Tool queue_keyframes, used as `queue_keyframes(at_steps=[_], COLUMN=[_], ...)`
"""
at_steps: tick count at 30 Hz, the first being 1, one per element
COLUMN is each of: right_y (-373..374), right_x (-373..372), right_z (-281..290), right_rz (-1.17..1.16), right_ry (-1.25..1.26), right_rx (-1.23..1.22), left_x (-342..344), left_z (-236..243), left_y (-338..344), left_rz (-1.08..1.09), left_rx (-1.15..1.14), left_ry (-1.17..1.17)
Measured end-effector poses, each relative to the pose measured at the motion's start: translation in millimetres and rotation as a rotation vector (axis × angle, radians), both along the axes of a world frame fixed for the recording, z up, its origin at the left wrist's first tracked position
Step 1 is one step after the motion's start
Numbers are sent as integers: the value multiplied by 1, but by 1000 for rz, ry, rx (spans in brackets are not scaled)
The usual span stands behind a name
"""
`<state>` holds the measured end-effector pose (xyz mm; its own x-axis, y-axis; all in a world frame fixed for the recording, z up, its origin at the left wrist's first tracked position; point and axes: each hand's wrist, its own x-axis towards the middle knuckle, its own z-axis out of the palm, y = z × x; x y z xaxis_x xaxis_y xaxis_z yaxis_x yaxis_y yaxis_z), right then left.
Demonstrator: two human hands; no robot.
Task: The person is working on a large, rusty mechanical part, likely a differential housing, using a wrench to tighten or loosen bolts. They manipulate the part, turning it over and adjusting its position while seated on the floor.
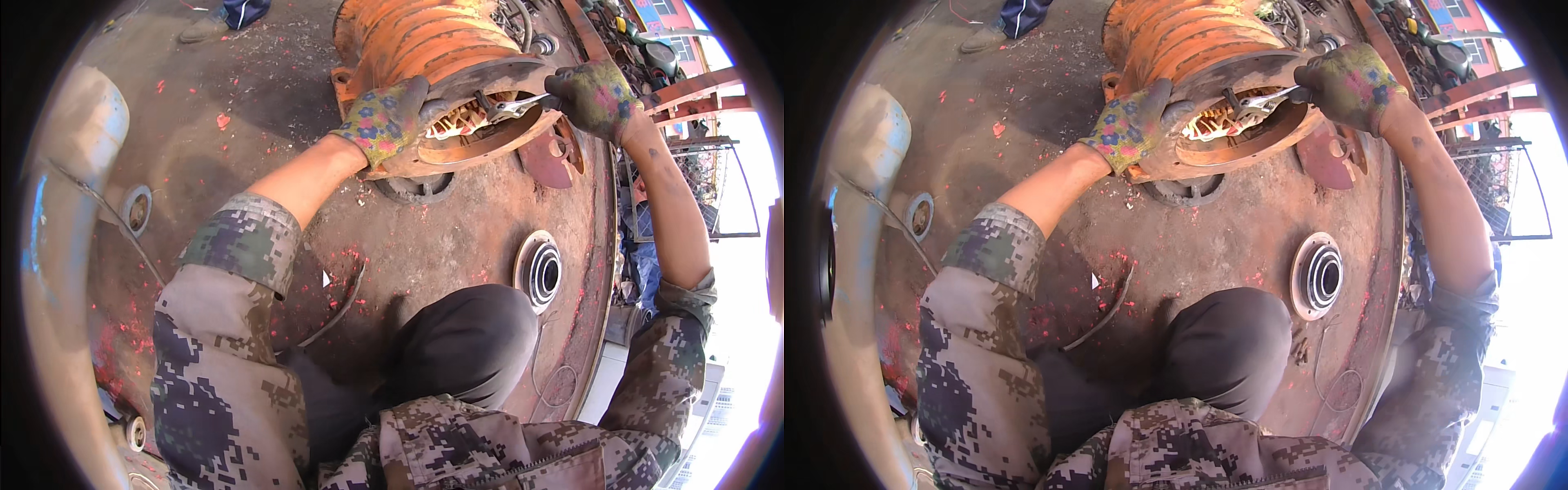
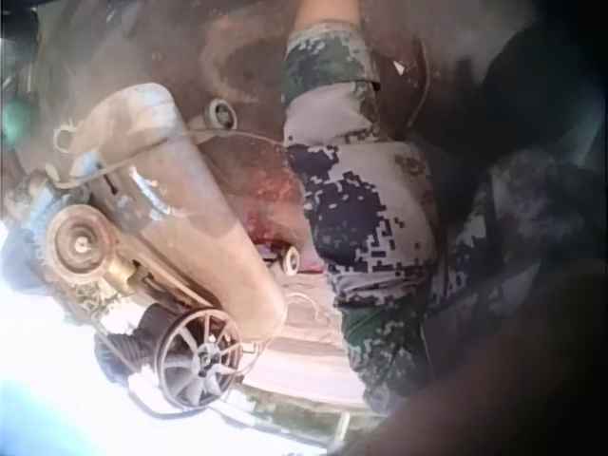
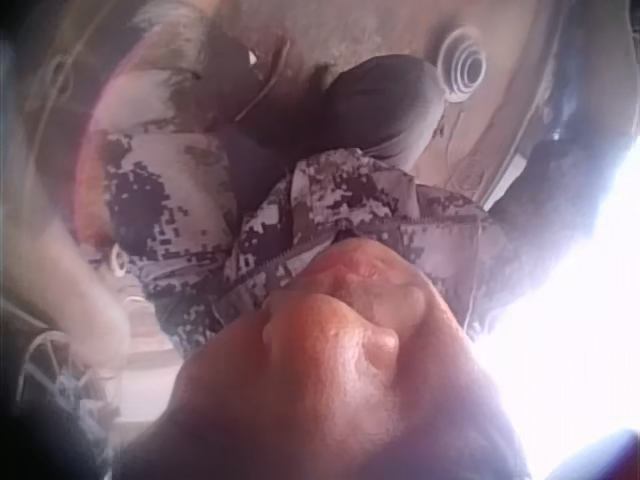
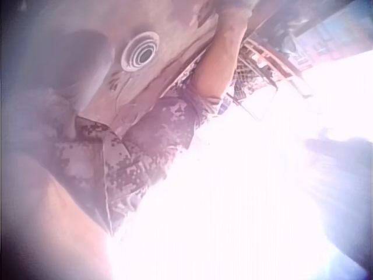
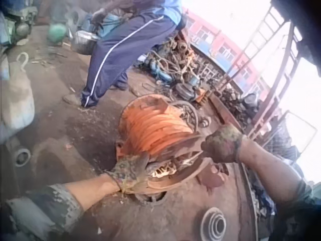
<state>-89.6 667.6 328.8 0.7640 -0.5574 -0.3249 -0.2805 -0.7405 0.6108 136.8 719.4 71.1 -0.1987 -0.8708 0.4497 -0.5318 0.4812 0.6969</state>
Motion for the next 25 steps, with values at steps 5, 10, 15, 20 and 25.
queue_keyframes(at_steps=[5,10,15,20,25], right_y=[-4,-14,80,135,147], right_x=[1,-51,-40,94,49], right_z=[-4,-43,-297,-269,-281], right_rz=[121,-8,-670,-593,-468], right_ry=[-44,-321,-1996,-2465,-2345], right_rx=[4,83,946,1669,1924], left_x=[-7,-1,-20,-1,-4], left_z=[-21,-18,-23,-20,-8], left_y=[-14,-8,-14,-19,-7], left_rz=[-26,1,23,-50,2], left_rx=[-85,-162,-236,-47,-54], left_ry=[84,50,80,50,78])
